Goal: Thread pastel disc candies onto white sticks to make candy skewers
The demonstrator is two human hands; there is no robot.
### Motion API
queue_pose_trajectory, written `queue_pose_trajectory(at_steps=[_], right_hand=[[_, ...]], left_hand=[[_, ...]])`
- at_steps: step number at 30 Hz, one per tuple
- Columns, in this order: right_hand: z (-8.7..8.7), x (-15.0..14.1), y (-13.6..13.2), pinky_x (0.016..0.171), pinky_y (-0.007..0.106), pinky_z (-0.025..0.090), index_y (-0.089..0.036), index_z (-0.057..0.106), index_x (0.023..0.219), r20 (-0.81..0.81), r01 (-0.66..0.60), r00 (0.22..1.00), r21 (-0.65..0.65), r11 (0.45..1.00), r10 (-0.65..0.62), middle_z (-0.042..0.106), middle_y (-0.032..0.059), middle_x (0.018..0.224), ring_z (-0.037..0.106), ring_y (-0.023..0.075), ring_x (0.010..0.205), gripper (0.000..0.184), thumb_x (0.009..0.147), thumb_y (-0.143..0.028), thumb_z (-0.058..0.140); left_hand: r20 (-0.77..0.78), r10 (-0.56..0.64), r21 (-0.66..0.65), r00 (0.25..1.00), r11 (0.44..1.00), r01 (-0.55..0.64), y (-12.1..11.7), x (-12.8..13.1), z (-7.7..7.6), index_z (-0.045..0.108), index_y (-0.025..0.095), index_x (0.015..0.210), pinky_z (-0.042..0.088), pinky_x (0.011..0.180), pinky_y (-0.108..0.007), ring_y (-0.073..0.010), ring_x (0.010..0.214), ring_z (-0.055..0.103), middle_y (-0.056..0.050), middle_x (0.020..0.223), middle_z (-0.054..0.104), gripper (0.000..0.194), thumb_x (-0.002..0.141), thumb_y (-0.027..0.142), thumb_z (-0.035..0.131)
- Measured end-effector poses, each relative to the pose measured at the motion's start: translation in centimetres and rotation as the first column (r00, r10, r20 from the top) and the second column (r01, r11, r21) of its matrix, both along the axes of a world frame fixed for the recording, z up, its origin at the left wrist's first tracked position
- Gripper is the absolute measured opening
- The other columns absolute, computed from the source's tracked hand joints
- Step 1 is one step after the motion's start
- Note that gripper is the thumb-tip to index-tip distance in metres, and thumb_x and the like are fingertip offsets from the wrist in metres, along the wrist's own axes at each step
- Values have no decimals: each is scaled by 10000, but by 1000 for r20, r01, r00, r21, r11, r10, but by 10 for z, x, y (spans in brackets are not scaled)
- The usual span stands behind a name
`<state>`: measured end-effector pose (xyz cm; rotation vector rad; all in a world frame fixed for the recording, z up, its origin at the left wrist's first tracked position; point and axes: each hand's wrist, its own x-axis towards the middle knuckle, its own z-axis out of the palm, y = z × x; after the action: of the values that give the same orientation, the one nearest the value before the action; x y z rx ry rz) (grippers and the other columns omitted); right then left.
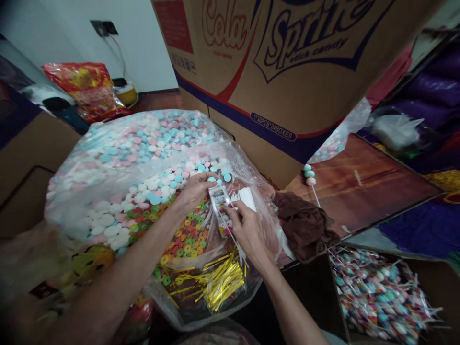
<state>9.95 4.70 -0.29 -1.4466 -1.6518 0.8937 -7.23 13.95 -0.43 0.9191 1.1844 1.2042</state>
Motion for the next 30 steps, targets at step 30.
queue_pose_trajectory(at_steps=[30], right_hand=[[16,-12,-5,394,183,286,-155,725,867,-611,46,770,-237,970,-186,608,-32,627,359,38,421,284,693,-369,795]], left_hand=[[117,87,-76,989,994,-79,-94,17,15,706,197,1034,519,784,-275,-139,819,650,-42,986,714,230,822,260,647]])
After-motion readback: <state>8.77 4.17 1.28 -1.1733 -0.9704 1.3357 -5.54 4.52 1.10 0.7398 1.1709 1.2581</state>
